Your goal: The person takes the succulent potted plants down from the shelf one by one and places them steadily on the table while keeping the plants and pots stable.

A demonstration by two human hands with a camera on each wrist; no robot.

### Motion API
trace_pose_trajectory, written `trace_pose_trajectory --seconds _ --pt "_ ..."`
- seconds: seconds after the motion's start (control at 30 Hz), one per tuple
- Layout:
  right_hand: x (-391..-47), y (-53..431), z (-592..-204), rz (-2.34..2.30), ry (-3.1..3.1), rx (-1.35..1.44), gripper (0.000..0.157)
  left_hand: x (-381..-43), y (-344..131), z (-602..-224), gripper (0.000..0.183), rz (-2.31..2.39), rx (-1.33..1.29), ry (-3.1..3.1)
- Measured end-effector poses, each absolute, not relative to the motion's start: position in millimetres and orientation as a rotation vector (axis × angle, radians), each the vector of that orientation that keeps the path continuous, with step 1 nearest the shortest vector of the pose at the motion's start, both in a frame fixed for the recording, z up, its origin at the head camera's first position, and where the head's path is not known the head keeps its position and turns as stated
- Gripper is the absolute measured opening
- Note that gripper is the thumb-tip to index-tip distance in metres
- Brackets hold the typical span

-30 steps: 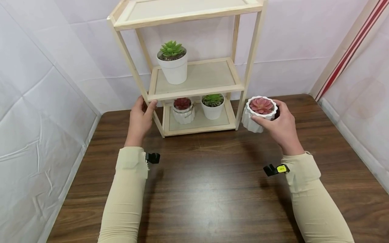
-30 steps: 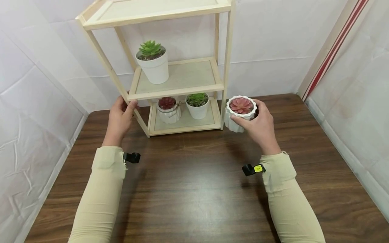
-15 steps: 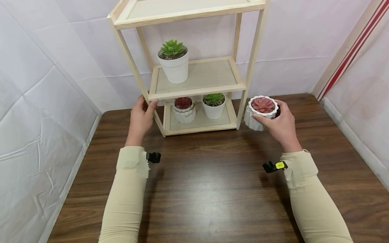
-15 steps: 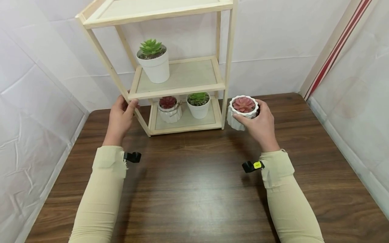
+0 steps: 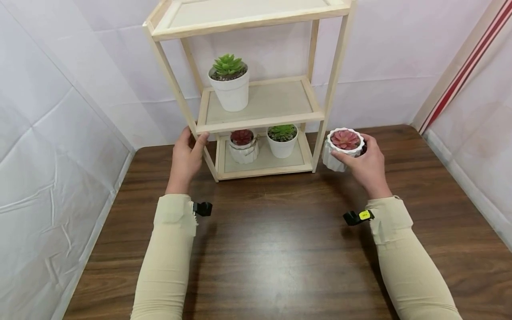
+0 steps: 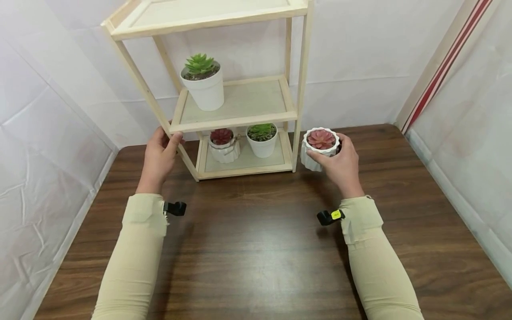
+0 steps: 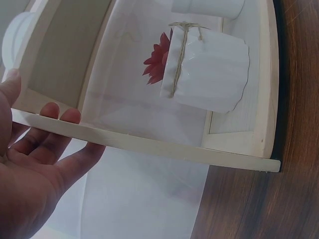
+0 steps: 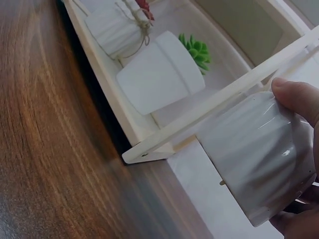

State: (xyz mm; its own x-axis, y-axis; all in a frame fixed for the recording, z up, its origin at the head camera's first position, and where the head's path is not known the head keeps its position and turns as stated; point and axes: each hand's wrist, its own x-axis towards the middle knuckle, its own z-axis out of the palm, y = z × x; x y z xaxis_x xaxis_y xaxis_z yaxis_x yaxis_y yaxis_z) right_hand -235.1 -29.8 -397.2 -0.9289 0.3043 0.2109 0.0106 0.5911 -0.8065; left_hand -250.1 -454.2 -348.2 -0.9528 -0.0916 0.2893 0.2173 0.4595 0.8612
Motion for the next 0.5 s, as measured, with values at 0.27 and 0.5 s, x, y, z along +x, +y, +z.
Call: trace_pose_trajectory --seconds 0.27,0.5 --pt "-241.5 -30.6 -407.0 1.273 -2.477 -0.256 0.098 -250.9 -454.5 -350.9 0.054 -1.483 -0.097 -2.429" --pt "-246.5 -34.9 -412.9 1.293 -2.460 -0.268 0.097 -249.5 -454.5 -349.0 0.054 -1.475 -0.112 -2.423"
